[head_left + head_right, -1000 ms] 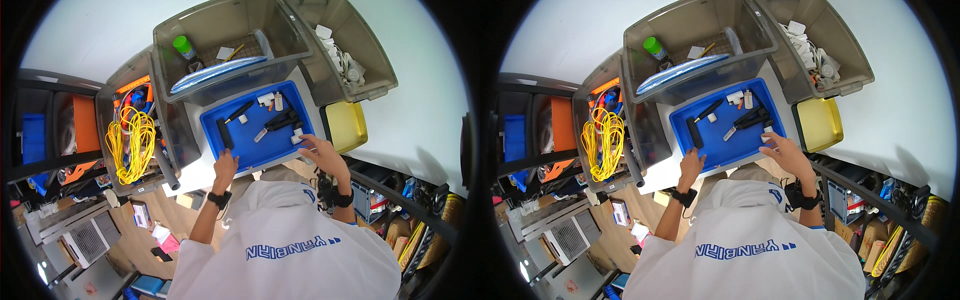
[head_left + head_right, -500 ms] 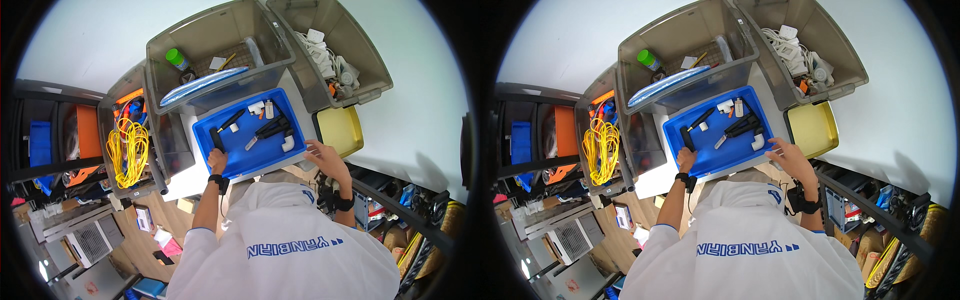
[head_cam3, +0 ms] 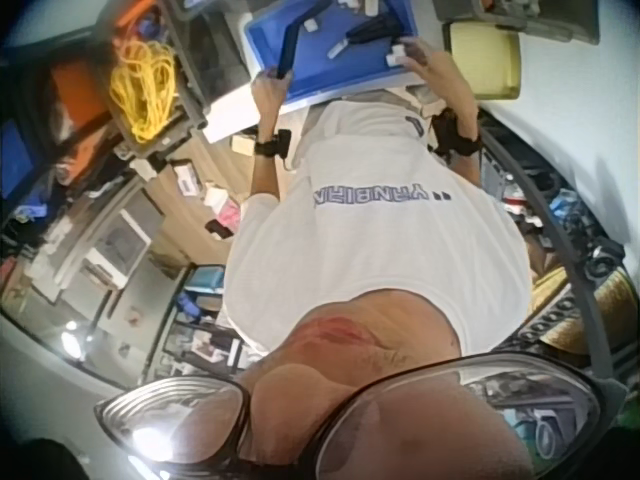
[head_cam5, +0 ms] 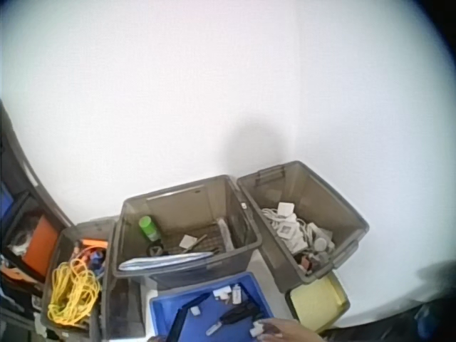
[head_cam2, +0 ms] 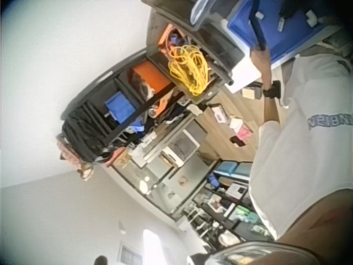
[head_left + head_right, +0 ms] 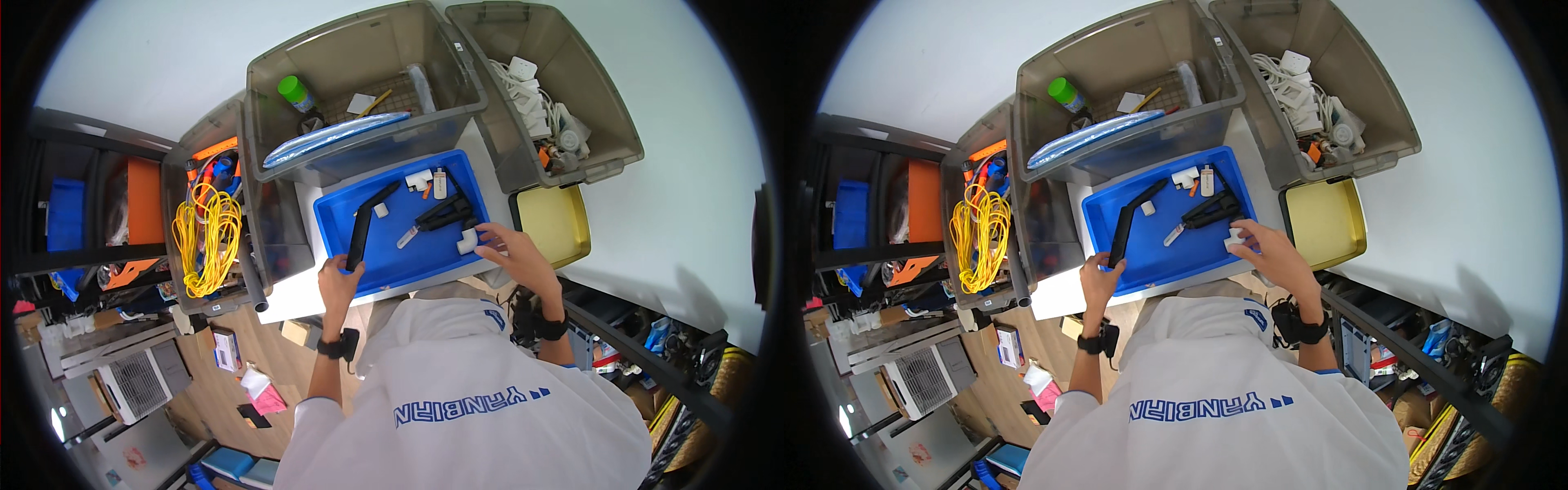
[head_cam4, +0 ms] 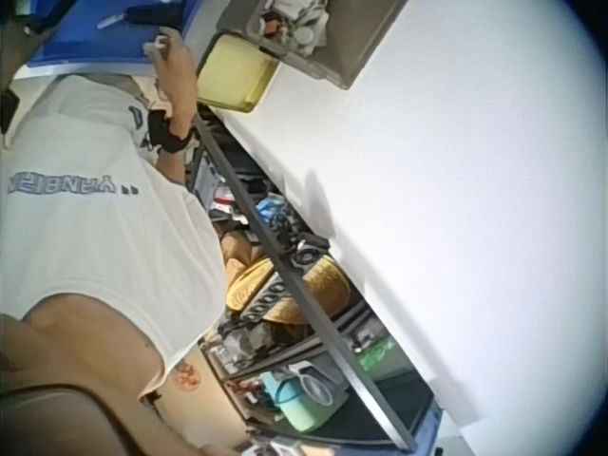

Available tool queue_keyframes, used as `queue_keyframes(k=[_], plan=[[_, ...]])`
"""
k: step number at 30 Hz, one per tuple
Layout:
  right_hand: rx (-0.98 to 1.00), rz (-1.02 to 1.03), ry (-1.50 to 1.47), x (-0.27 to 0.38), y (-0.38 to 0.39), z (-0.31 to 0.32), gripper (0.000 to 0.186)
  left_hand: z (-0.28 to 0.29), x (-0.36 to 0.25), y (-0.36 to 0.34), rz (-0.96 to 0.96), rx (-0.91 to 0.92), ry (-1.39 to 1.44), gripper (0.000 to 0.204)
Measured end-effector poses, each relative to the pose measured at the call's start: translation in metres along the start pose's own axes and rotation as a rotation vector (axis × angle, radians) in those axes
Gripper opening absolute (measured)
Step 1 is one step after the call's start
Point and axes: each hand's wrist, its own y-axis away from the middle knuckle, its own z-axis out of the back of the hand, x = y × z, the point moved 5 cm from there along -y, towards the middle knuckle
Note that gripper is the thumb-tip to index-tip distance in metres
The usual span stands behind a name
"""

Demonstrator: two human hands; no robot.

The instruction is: The person sorts various items by hand, moving a blue folder, a yellow rod, a red tube, and a metal hose between bins. They then handle a yellow cord, a white tube, a remote, a USB drive, and a black camera, placing them into a blue tray or a large bin.

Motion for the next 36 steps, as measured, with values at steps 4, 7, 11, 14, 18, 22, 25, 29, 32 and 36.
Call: queue_keyframes(k=[4,7,11,14,18,22,25,29,32,36], plan=[[-0.029,0.192,0.004,0.034,-0.009,-0.002,0.053,0.057,-0.059,0.033,-0.198,-0.096,0.11,0.046],[-0.043,0.322,-0.011,0.064,-0.011,-0.002,0.06,0.097,-0.1,0.056,-0.361,-0.149,0.126,0.047],[-0.119,0.575,0.112,0.104,0.0,-0.003,0.071,0.131,-0.133,0.076,-0.422,-0.145,0.095,0.048],[-0.078,0.724,0.232,0.122,0.008,-0.003,0.075,0.147,-0.146,0.084,-0.453,-0.099,-0.007,0.05],[-0.034,0.823,0.358,0.131,0.015,-0.012,0.066,0.155,-0.156,0.085,-0.471,-0.04,0.056,0.051],[0.007,0.794,0.415,0.131,0.019,-0.018,0.055,0.159,-0.154,0.08,-0.47,0.079,0.176,0.051],[0.029,0.805,0.401,0.133,0.021,-0.022,0.044,0.153,-0.14,0.07,-0.336,0.373,0.315,0.042],[0.039,0.777,0.329,0.136,0.018,-0.032,0.036,0.132,-0.117,0.069,0.061,0.664,0.766,0.03],[0.034,0.766,0.297,0.141,0.015,-0.038,0.029,0.132,-0.106,0.073,0.155,0.709,0.926,0.034],[-0.008,0.639,0.148,0.147,0.006,-0.048,0.024,0.148,-0.098,0.065,-0.005,0.632,1.044,0.059]])
